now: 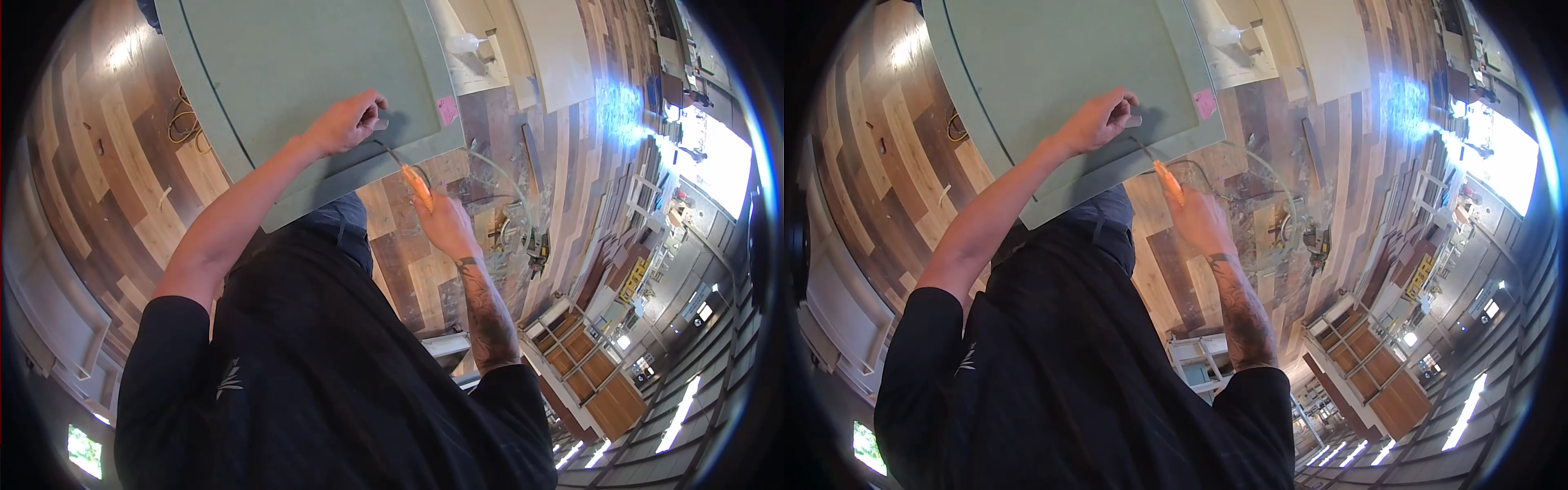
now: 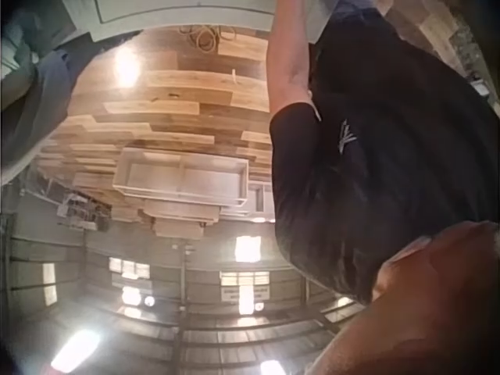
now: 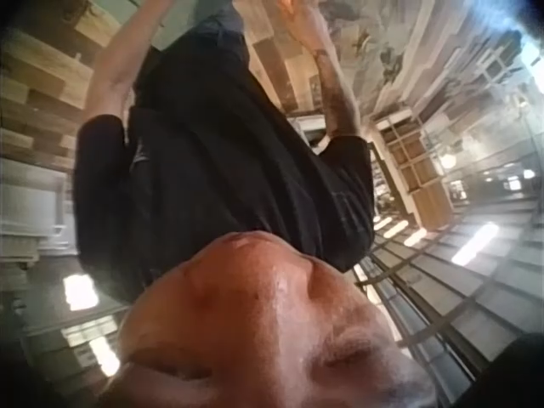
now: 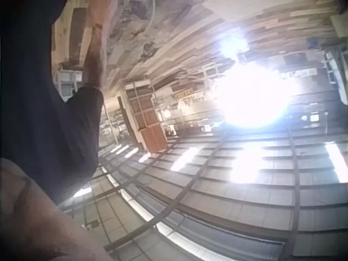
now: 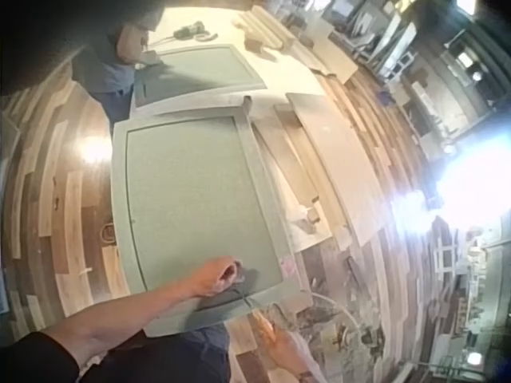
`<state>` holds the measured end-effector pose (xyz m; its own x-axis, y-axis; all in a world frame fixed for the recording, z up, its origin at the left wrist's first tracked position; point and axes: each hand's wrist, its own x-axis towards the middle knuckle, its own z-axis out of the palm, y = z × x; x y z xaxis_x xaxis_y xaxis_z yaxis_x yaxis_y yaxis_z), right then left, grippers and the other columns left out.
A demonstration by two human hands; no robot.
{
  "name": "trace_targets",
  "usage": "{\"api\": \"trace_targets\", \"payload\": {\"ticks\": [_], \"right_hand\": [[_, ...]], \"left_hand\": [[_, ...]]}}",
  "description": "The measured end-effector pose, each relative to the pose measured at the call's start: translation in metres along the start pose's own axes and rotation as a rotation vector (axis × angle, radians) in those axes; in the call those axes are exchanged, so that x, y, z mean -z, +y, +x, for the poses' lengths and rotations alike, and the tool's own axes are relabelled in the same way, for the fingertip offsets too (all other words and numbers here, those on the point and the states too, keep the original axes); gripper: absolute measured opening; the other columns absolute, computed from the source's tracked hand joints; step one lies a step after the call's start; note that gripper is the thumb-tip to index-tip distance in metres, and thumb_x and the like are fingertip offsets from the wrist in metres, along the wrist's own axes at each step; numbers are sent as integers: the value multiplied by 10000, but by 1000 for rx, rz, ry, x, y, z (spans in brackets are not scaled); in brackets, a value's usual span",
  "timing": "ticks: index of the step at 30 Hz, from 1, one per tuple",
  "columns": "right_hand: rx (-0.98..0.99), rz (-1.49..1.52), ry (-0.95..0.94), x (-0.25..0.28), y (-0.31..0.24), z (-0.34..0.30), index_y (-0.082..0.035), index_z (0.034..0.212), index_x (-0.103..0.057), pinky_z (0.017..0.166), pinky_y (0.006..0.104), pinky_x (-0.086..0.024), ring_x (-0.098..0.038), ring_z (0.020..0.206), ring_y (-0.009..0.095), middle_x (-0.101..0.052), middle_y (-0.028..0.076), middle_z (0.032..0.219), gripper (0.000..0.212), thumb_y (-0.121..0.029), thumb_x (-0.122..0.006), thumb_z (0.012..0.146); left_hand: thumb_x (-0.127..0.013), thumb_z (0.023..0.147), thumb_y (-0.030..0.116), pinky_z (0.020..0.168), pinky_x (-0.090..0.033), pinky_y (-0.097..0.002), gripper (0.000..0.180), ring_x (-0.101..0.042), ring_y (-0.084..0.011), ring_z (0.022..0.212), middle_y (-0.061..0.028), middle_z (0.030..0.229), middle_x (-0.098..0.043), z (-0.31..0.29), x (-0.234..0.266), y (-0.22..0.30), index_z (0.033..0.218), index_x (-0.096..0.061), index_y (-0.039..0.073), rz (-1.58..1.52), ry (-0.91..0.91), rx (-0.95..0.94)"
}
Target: Applying glue and sealant into the grooves of furniture panels during the assembly process.
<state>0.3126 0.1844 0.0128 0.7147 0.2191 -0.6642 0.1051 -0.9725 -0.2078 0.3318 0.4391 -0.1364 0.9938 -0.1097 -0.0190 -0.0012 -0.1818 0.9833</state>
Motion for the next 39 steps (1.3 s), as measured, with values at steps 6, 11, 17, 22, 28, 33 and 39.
{"api": "trace_targets", "payload": {"ticks": [6, 11, 17, 22, 28, 33, 39], "right_hand": [[-24, 25, 70, -25, 0, 1, -20, 1056, -694, 765, 585, -517, -670, 899, 502, -699, 293, 895, 406, -413, -608, 999], [-132, 11, 167, 0, 40, 10, 11, 1033, -696, 706, 523, -515, -694, 810, 443, -691, 265, 815, 445, -425, -616, 1002], [-167, 26, -88, 65, 42, 28, 37, 1083, -703, 802, 530, -519, -678, 968, 499, -694, 319, 925, 487, -431, -651, 957], [-128, 38, -209, 103, 51, 44, 24, 910, -671, 573, 387, -459, -590, 593, 216, -603, 92, 672, 454, -428, -659, 954], [-121, -257, -103, 118, 26, 65, -13, 1046, -726, 801, 530, -521, -693, 906, 472, -713, 261, 894, 424, -419, -644, 955], [-27, -295, 7, 103, 0, 86, -18, 1091, -722, 834, 552, -518, -673, 967, 495, -696, 302, 972, 423, -413, -640, 961], [-16, -95, 276, 84, -35, 157, 46, 908, -692, 670, 450, -506, -671, 686, 285, -680, 155, 719, 377, -326, -647, 949]], "left_hand": [[-593, 956, 40, 777, -516, -305, 223, -600, -137, 836, -37, 918, -598, 7, 7, -5, 1179, -598, 47, -263, 159, 94], [-551, 965, 40, 802, -526, -268, 331, -623, -123, 887, -23, 991, -599, 4, 47, 8, 1282, -648, 42, -726, 415, 299], [-593, 927, 3, 829, -518, -278, 197, -634, -143, 979, -30, 1040, -632, -82, 117, -13, 1052, -741, 38, -644, 620, 317], [-583, 941, 10, 795, -477, -272, 139, -600, -139, 923, -31, 994, -643, -207, 156, -54, 933, -722, 18, -441, 1037, 184], [-552, 1019, 295, 606, -422, -259, 296, -574, -113, 680, -8, 760, -646, -467, 116, -166, 987, -698, 39, -38, 868, 981], [-596, 987, 362, 841, -501, -348, 575, -694, -233, 981, -130, 1162, -728, -586, -3, -191, 1445, -554, 19, -408, 425, 1193], [-640, 973, 288, 770, -510, -332, 534, -657, -204, 908, -122, 1133, -705, -522, -42, -160, 1421, -581, 3, -536, 769, 1354]]}}
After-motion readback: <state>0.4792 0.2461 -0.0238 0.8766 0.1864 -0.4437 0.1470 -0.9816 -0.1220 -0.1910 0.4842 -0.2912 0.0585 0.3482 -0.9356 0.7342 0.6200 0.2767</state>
